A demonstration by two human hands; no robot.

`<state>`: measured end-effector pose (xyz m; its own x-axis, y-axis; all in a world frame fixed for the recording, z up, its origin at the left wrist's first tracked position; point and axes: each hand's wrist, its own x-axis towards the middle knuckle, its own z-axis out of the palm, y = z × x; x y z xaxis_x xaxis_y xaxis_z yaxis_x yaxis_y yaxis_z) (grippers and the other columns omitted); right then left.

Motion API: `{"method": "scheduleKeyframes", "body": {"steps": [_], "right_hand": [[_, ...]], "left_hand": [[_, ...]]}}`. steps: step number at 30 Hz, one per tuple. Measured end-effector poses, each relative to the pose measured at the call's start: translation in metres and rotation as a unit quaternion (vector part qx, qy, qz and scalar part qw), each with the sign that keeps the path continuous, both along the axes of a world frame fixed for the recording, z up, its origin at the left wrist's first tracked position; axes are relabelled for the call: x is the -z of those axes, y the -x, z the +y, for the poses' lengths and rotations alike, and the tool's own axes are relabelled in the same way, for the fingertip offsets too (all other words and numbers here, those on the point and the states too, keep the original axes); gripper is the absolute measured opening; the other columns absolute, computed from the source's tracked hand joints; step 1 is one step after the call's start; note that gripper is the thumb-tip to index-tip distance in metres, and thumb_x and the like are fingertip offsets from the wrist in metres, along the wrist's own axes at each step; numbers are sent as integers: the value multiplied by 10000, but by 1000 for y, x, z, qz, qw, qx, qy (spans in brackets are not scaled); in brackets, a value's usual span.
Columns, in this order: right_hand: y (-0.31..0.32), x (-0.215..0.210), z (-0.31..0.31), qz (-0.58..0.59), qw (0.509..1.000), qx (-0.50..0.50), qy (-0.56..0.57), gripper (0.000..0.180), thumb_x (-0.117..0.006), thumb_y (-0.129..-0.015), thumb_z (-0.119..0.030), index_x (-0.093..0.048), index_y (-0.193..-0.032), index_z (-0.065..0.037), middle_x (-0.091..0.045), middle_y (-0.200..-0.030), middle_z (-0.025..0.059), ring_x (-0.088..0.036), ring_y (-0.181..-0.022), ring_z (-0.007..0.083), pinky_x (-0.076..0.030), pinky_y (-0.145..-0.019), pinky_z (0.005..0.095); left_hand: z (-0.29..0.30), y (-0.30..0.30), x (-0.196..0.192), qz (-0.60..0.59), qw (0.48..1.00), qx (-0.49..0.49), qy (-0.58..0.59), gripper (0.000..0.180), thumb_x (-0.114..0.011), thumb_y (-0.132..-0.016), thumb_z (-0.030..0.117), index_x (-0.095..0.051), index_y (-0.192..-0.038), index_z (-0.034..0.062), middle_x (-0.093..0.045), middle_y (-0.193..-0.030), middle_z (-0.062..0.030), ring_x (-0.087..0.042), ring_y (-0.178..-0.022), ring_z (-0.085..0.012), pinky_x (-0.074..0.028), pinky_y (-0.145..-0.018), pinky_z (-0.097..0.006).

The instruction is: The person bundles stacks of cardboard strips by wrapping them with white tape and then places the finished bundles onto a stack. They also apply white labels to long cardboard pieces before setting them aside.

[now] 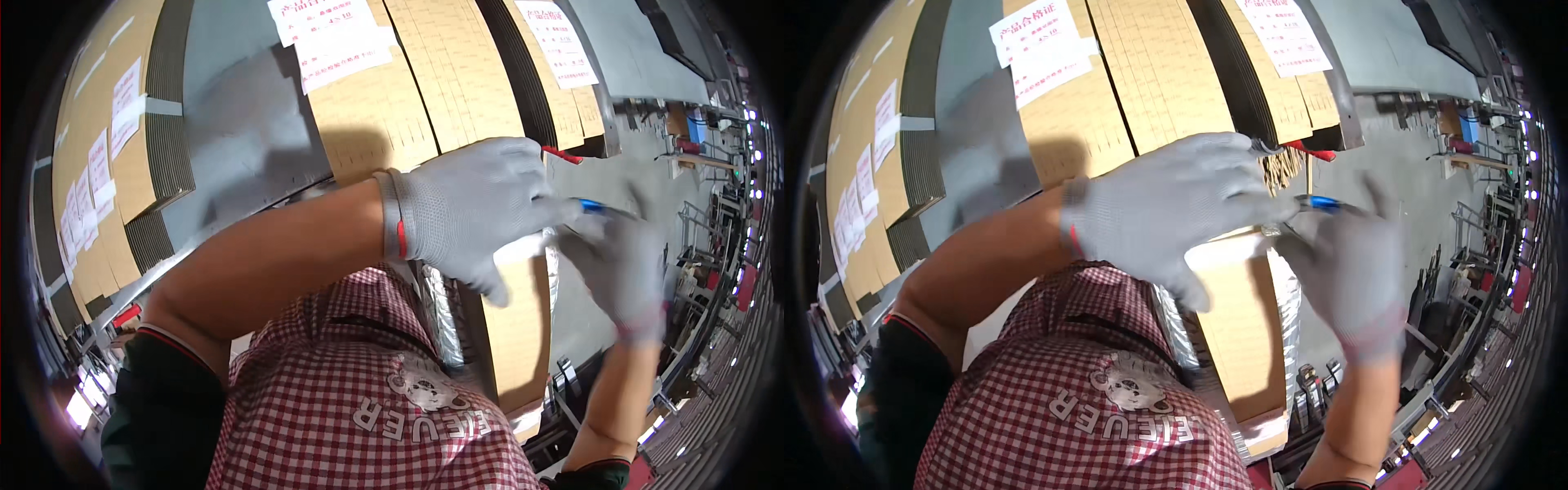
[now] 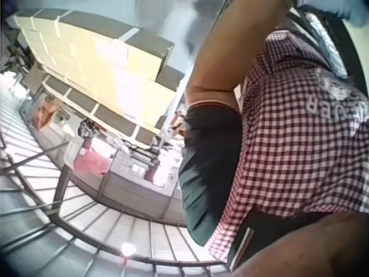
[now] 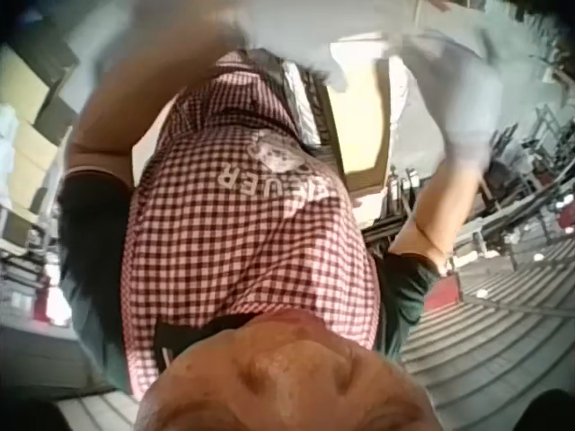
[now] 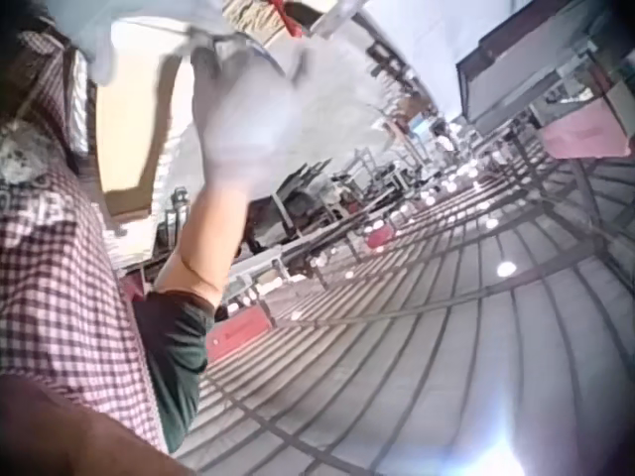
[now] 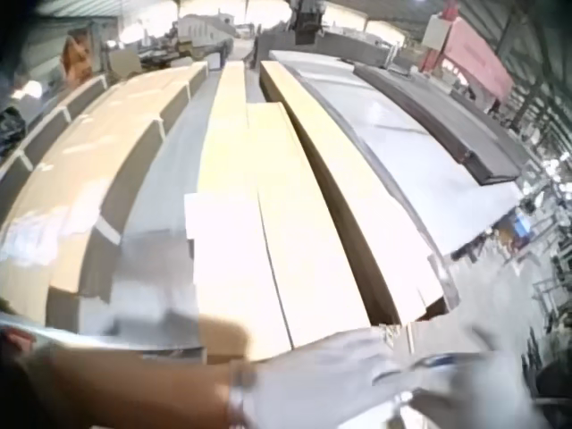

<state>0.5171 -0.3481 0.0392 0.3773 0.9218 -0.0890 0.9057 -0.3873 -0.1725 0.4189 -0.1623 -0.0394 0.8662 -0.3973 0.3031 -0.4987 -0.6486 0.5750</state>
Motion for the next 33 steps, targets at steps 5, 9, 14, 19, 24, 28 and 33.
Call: {"method": "scheduleKeyframes", "body": {"steps": [5,9,14,19,24,28,33], "right_hand": [[-16,105,-56,9,992,102,68,157,-661,-800,-266,-688,-792,-111,-678,-746,107,-656,-773,301,-458,-884,440],[-4,45,-61,86,984,147,-58,158,-581,-849,-88,-679,-972,-76,-677,-773,95,-631,-768,295,-379,-974,436],[61,-37,-37,200,977,38,-65,285,-573,-783,-26,-664,-1045,-94,-617,-726,68,-599,-676,249,-366,-981,478],[19,-50,-44,203,976,-63,51,264,-644,-789,-26,-692,-1042,-82,-686,-931,103,-659,-803,236,-393,-987,457],[-26,113,-45,370,927,17,-53,140,-611,-841,-8,-700,-945,-39,-704,-907,153,-674,-839,266,-514,-763,334],[18,78,-17,540,724,364,-226,351,-666,-832,-122,-615,-1163,-17,-635,-1096,216,-638,-894,344,-503,-790,399],[88,47,2,66,989,64,-117,611,-747,-771,-291,-526,-1244,27,-426,-1370,243,-478,-1152,419,-397,-958,497]], "left_hand": [[-21,3,0,-34,996,37,-75,555,-752,-675,195,-631,-1214,140,-572,-1224,-112,-487,-1229,-278,-283,-1157,-436],[-126,54,4,-39,998,-11,-46,291,-708,-743,235,-649,-1002,117,-601,-1131,-77,-516,-1146,-259,-398,-1004,-432],[-53,82,-30,137,942,-147,270,264,-762,-777,289,-632,-803,61,-610,-773,-87,-611,-688,-249,-499,-609,-387],[-11,143,-23,233,961,-150,14,185,-631,-862,182,-666,-760,32,-601,-685,-125,-587,-586,-244,-482,-560,-351],[-40,87,132,355,762,-90,534,298,-726,-862,223,-668,-1029,-17,-657,-1033,-103,-603,-890,-149,-494,-716,-298],[-50,69,161,332,661,-30,673,484,-822,-770,161,-635,-1184,-5,-675,-1132,-74,-605,-1019,-140,-498,-848,-296],[6,100,151,394,870,-114,273,113,-741,-688,71,-643,-706,17,-623,-698,-101,-573,-645,-205,-470,-636,-286]]}}
